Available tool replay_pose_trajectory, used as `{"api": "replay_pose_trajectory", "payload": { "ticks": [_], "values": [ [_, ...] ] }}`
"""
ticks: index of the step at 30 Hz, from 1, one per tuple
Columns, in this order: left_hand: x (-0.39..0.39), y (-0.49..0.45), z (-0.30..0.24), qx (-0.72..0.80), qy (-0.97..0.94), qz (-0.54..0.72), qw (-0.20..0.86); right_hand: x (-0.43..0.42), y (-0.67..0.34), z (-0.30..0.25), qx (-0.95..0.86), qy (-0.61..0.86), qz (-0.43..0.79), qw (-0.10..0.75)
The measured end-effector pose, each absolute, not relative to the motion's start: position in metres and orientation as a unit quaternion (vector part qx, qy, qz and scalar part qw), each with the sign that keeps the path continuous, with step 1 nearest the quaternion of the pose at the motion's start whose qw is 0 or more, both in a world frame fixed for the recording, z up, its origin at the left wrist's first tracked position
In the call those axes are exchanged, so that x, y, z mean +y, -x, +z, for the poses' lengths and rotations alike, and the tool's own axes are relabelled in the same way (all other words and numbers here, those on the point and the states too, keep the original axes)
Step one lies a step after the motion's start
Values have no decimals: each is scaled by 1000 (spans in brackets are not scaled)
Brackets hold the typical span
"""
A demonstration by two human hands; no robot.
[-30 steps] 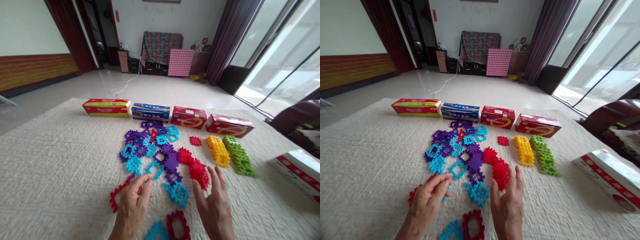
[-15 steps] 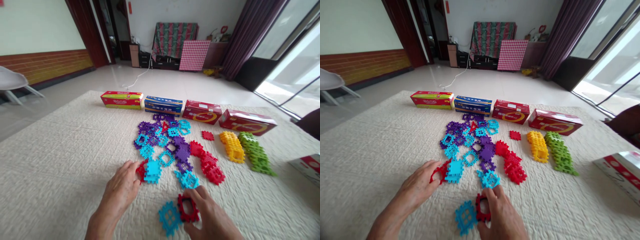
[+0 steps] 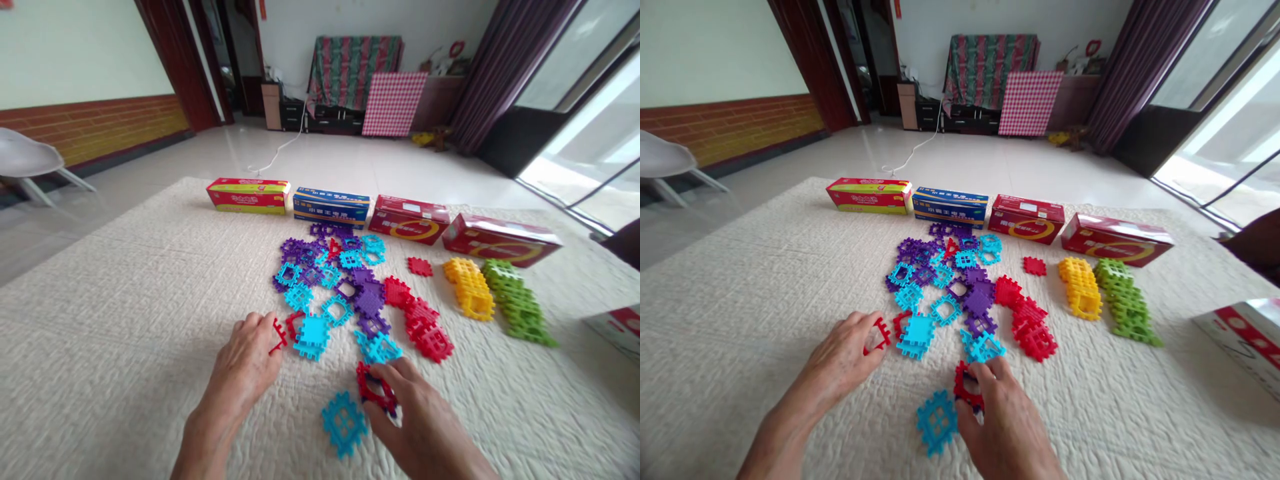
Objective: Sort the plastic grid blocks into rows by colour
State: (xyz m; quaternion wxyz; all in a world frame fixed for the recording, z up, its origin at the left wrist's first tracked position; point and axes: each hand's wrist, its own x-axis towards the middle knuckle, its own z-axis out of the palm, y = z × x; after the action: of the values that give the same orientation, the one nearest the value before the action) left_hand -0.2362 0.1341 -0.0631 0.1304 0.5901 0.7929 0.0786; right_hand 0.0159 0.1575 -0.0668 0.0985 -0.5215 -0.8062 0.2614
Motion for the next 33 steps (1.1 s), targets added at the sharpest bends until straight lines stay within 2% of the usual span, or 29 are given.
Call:
{"api": "replay_pose_trajectory", "payload": {
  "ticks": [9, 13, 23, 28, 33],
  "values": [
    [158, 223, -89, 791, -557, 238, 85, 162, -20, -64, -822, 493, 276, 68],
    [161, 222, -96, 787, -538, 283, 109, 158, -19, -72, -812, 510, 264, 101],
    [163, 216, -104, 766, -549, 311, 125, 157, -11, -74, -800, 520, 269, 130],
    [164, 213, -99, 791, -507, 315, 137, 158, -7, -79, -795, 543, 235, 133],
    [161, 218, -86, 823, -465, 314, 95, 165, -9, -79, -796, 529, 236, 174]
  ]
}}
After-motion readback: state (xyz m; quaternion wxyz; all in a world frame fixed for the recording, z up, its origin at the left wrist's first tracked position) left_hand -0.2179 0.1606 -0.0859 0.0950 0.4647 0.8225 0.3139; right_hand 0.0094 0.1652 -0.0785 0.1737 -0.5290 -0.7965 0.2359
